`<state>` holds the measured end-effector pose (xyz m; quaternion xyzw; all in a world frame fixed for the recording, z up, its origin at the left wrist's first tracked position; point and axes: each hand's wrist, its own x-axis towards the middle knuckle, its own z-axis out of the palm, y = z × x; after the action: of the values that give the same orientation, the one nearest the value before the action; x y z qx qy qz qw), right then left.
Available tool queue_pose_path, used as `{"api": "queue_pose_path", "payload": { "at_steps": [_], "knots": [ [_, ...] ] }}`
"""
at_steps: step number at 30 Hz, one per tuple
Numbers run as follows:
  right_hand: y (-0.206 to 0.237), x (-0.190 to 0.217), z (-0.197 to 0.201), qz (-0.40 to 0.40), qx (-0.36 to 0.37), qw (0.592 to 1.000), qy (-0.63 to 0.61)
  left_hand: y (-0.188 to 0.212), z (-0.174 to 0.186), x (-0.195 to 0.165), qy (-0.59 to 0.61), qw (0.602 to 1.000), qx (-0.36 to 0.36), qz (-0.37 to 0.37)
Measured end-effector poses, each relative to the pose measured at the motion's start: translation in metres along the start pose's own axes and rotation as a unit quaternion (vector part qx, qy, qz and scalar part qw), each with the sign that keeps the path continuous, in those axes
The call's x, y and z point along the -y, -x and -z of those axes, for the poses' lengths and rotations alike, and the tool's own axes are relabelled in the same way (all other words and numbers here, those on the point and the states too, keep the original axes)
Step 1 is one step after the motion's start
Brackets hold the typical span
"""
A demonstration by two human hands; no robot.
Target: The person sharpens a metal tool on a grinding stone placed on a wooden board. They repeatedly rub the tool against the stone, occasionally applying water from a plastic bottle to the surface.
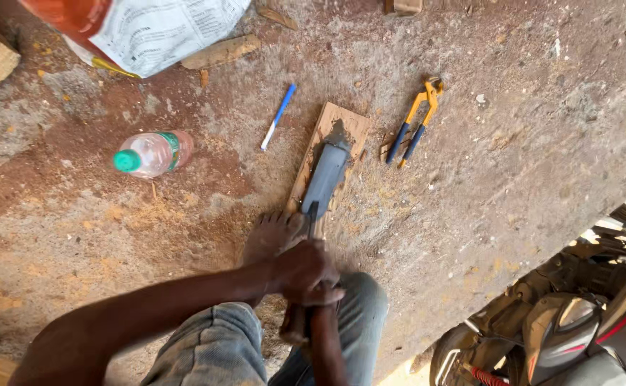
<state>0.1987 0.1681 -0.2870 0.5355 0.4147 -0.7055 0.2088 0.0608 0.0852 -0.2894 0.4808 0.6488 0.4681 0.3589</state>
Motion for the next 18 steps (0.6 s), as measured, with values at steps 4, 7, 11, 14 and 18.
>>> {"api": "queue_pose_path", "payload": {
  "at_steps": [4, 7, 11, 14, 18],
  "knots": [
    [0.002, 0.005, 0.000, 0.032, 0.022, 0.999, -0.004, -0.009, 0.006, 0.015, 0.003, 1.000, -0.005, 0.002],
    [-0.011, 0.020, -0.001, -0.001, 0.053, 0.998, -0.021, -0.022, 0.020, 0.018, -0.021, 1.000, -0.017, 0.001],
    [-0.001, 0.001, 0.000, 0.025, 0.032, 0.999, 0.008, -0.009, 0.010, 0.005, -0.007, 1.000, 0.009, -0.002],
    [0.002, -0.010, 0.004, 0.006, -0.018, 1.000, 0.006, -0.002, 0.004, 0.004, 0.018, 1.000, 0.017, 0.000],
    [-0.010, 0.006, 0.005, 0.004, 0.059, 0.998, -0.030, -0.026, 0.026, 0.016, -0.017, 1.000, -0.017, 0.006]
  ]
}}
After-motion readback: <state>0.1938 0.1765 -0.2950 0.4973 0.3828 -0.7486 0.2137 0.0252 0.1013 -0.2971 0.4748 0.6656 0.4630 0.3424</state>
